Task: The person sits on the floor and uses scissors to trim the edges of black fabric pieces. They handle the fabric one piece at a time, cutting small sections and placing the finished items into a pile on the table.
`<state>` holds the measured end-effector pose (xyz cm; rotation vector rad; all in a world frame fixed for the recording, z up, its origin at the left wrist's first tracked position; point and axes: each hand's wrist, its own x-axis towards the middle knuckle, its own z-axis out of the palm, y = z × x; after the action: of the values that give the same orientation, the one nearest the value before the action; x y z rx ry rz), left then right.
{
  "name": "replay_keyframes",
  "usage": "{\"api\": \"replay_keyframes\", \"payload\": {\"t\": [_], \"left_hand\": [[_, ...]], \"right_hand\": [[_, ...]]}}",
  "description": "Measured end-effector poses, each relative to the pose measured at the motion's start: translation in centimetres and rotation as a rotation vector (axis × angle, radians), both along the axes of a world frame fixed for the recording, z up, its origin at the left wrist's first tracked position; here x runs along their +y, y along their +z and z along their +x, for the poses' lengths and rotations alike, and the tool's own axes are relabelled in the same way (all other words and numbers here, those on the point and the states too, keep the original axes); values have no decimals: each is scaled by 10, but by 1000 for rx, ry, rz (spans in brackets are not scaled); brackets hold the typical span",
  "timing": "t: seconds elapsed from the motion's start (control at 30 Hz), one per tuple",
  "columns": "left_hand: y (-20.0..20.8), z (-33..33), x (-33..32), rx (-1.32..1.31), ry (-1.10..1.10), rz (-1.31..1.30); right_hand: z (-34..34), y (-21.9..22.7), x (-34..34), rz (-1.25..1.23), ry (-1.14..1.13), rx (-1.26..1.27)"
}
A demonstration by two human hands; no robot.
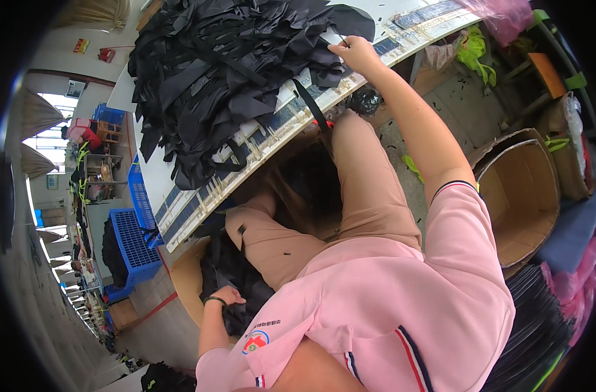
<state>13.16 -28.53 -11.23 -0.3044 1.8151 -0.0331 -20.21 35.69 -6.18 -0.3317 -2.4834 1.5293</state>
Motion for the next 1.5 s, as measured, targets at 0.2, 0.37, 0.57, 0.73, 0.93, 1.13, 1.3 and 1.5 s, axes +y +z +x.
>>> {"api": "replay_keyframes", "payload": {"t": [0.2,0.37,0.57,0.73,0.93,1.13,1.3,1.5], "left_hand": [[-17,15,14,234,58,78],[16,-41,61,632,161,411],[41,-86,114,724,173,647],[57,-108,145,642,156,674],[54,-110,151,631,179,684],[61,-123,168,581,156,686],[60,-131,174,578,106,746],[82,-144,191,704,53,832]], "right_hand": [[-72,-3,-5,-422,-162,-207],[-112,-15,0,-900,-358,-255],[-145,-25,2,-1125,-477,-284],[-172,-43,14,-1119,-510,-261],[-171,-31,-12,-952,-520,-215],[-176,-37,0,-741,-419,-125],[-177,-29,8,-748,-301,-90],[-134,52,-11,-562,-26,441]]}}
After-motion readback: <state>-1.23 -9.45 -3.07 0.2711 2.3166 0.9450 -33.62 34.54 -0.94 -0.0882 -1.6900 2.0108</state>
